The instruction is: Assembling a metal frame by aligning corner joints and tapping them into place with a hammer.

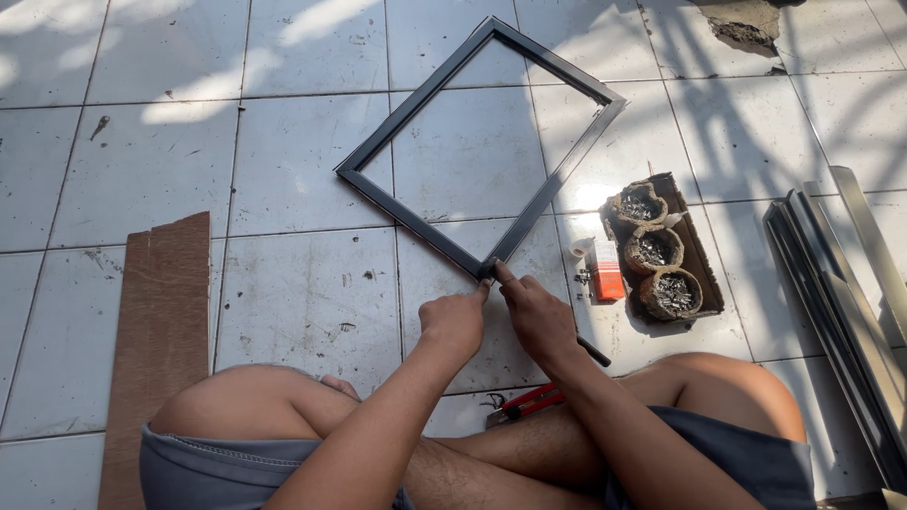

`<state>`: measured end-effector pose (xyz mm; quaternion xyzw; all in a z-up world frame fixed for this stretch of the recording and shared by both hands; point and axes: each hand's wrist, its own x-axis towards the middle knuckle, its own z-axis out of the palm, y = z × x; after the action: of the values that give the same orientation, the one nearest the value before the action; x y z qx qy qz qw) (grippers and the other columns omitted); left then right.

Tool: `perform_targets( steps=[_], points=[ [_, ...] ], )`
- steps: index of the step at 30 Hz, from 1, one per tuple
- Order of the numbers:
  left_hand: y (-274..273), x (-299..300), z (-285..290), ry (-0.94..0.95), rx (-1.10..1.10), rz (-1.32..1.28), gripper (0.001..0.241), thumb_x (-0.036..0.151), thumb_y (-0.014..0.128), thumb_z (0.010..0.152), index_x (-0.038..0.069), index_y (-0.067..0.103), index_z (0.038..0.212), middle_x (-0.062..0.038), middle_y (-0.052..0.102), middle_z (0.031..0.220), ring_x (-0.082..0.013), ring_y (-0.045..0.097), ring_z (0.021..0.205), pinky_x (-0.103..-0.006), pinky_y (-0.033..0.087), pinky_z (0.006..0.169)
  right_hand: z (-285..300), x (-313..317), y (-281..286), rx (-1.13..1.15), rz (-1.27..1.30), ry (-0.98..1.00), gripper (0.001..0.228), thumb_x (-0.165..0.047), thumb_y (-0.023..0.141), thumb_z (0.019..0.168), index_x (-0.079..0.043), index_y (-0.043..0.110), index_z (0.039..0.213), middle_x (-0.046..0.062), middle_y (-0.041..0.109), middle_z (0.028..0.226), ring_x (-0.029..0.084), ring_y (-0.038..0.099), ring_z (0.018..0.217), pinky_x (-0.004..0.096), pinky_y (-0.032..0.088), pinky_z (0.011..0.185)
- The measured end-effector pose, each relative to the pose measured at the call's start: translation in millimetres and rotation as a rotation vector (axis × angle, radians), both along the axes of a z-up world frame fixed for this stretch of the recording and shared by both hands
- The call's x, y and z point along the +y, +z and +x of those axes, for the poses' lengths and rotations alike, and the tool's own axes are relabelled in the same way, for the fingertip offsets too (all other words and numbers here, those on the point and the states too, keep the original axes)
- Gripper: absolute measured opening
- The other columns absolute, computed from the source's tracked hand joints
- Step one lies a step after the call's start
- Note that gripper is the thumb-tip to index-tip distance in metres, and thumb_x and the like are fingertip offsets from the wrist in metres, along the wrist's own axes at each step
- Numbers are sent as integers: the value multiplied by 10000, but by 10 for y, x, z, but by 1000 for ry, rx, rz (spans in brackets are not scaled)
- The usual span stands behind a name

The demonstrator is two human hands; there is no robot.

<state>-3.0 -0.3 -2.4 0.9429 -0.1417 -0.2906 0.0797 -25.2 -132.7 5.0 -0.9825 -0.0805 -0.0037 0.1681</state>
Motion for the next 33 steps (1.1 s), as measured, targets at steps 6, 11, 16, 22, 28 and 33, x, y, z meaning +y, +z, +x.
perform_targets(
  steps=[6, 11, 16, 22, 28, 33],
  points=[
    [80, 15, -26, -6, 6, 9, 616, -2, 470, 788, 153, 308, 1362, -173, 627, 732, -297, 631, 660, -430, 494, 535, -22, 28, 37, -3, 21, -43, 431, -228, 350, 927, -269, 283, 1350, 74, 543, 775, 278, 577, 542, 406, 472, 457],
    [18, -9, 7, -10, 20, 10, 634, -4, 464, 777, 165, 298, 1366, -166, 621, 719, -301, 621, 642, -442, 482, 531, 2, 11, 26, 26, -51, -9, 407, -248, 342, 925, -272, 330, 1332, 76, 562, 766, 278, 570, 519, 392, 454, 437],
    [32, 10, -5, 6, 16, -5, 620, -9, 457, 782, 166, 316, 1359, -164, 626, 732, -304, 628, 666, -439, 489, 537, -12, 8, 13, 53, -17, -38, 422, -259, 324, 931, -300, 284, 1349, 60, 541, 758, 277, 573, 536, 398, 470, 460],
    [65, 12, -12, -3, 23, -3, 624, -15, 453, 784, 164, 310, 1363, -169, 627, 741, -305, 628, 673, -440, 488, 551, -12, 18, -19, 81, -3, -60, 431, -265, 324, 931, -308, 265, 1355, 70, 537, 754, 302, 574, 547, 424, 473, 476],
    [56, 7, 12, 4, 27, 9, 637, -11, 450, 782, 181, 293, 1369, -168, 627, 752, -316, 627, 696, -451, 480, 564, -7, 40, 66, 97, -32, -47, 424, -259, 319, 929, -293, 288, 1350, 72, 548, 759, 291, 583, 549, 402, 475, 478],
    [22, -7, 39, 3, 15, 15, 643, -1, 444, 786, 203, 283, 1374, -162, 630, 744, -309, 629, 680, -445, 488, 555, 16, 37, 79, 94, -41, -34, 402, -256, 330, 924, -269, 335, 1326, 85, 560, 748, 303, 588, 552, 410, 467, 467]
  ],
)
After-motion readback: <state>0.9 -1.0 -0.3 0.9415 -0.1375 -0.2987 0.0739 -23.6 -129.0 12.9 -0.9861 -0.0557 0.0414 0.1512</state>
